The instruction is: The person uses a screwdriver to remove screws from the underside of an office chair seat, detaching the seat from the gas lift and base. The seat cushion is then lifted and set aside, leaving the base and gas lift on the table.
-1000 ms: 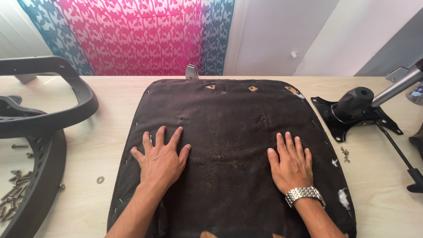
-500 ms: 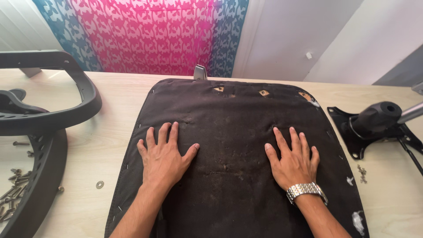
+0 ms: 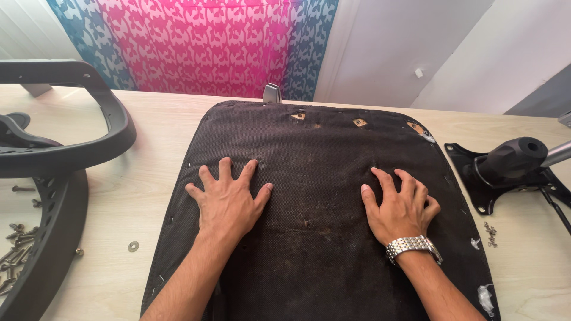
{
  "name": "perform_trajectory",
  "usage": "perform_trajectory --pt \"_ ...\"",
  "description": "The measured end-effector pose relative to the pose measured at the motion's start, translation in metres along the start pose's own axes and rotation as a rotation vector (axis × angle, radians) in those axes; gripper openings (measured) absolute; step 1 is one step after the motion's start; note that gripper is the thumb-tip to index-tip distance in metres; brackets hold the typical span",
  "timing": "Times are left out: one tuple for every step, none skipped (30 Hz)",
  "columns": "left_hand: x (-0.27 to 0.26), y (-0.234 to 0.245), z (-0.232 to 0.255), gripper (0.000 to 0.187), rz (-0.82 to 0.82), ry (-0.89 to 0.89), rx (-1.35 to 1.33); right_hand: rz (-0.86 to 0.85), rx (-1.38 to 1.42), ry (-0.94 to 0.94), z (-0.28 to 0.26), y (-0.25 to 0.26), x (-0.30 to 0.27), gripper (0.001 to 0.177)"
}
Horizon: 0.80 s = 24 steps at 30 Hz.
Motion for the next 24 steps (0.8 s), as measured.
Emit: perform_trajectory --pt "0.0 -0.001 0.0 0.069 -0.012 0.004 0.006 0.008 0.001 0.006 -0.001 0.0 0.0 0.053" --pt "0.0 -0.002 0.0 0.067 -0.024 0.008 0.012 0.015 0.002 0.012 -0.001 0.0 0.0 0.053" --pt "-0.001 -0.003 0.001 0.069 -0.004 -0.005 0.016 0.022 0.002 0.018 -0.001 0.0 0.0 0.053" --pt "-0.002 -0.004 0.002 0.07 0.016 -0.017 0.018 0.02 0.008 0.016 -0.001 -0.001 0.001 0.053" --pt "-0.003 -0.004 0.003 0.071 0.035 -0.03 0.021 0.018 0.015 0.014 -0.001 -0.001 0.001 0.053" --pt "-0.003 -0.006 0.003 0.071 0.029 -0.03 0.027 0.015 0.021 0.011 -0.001 -0.002 0.001 0.054" --pt "-0.003 -0.008 0.004 0.072 0.023 -0.03 0.033 0.041 0.034 0.038 -0.001 -0.002 0.001 0.055" --pt "-0.003 -0.009 0.005 0.072 0.017 -0.031 0.04 0.068 0.048 0.064 -0.002 -0.001 0.001 0.055" --pt "-0.002 -0.011 0.006 0.071 0.017 -0.028 0.048 0.095 0.062 0.09 -0.003 -0.001 0.002 0.056" --pt "-0.002 -0.013 0.008 0.071 0.017 -0.024 0.056 0.064 0.072 0.076 -0.002 -0.003 0.003 0.057" --pt "-0.002 -0.014 0.009 0.071 0.017 -0.02 0.064 0.033 0.083 0.061 0.0 -0.005 0.003 0.059" --pt "-0.001 -0.016 0.009 0.071 0.015 -0.02 0.069 0.003 0.093 0.045 0.001 -0.007 0.004 0.06" --pt "-0.001 -0.018 0.01 0.071 0.013 -0.02 0.074 -0.009 0.092 0.04 0.002 -0.009 0.004 0.06" --pt "-0.001 -0.02 0.01 0.071 0.011 -0.02 0.079 -0.02 0.092 0.035 0.003 -0.01 0.004 0.061" --pt "-0.002 -0.021 0.011 0.072 0.041 -0.028 0.083 -0.032 0.091 0.03 0.003 -0.011 0.004 0.061" --pt "-0.003 -0.022 0.01 0.074 0.071 -0.033 0.086 -0.009 0.095 0.043 0.003 -0.01 0.005 0.065" --pt "-0.004 -0.024 0.011 0.075 0.1 -0.039 0.089 0.014 0.099 0.055 0.002 -0.009 0.006 0.069" --pt "-0.005 -0.025 0.01 0.075 0.132 -0.033 0.083 0.035 0.103 0.067 0.002 -0.009 0.006 0.074" --pt "-0.006 -0.027 0.01 0.074 0.163 -0.028 0.077 0.016 0.087 0.061 0.002 -0.01 0.006 0.072" --pt "-0.007 -0.028 0.01 0.074 0.195 -0.022 0.07 -0.004 0.071 0.056 0.002 -0.01 0.006 0.07" --pt "-0.007 -0.029 0.01 0.074 0.204 -0.019 0.059 -0.024 0.055 0.05 0.003 -0.011 0.006 0.069" --pt "-0.007 -0.031 0.01 0.073 0.213 -0.015 0.048 -0.032 0.046 0.049 0.003 -0.011 0.005 0.067" --pt "-0.007 -0.032 0.009 0.073 0.223 -0.011 0.036 -0.041 0.037 0.047 0.002 -0.011 0.005 0.065" --pt "-0.006 -0.032 0.009 0.073 0.228 -0.012 0.032 -0.048 0.029 0.046 0.002 -0.011 0.005 0.063"
Point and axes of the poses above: each hand's wrist, its own x-axis towards the middle knuckle, its own y-axis out of the back of the hand, z = x × y, the point moved 5 cm from there along x, towards the middle knuckle, and after that the axes turned 11 degrees about y, right-handed, at the moved point
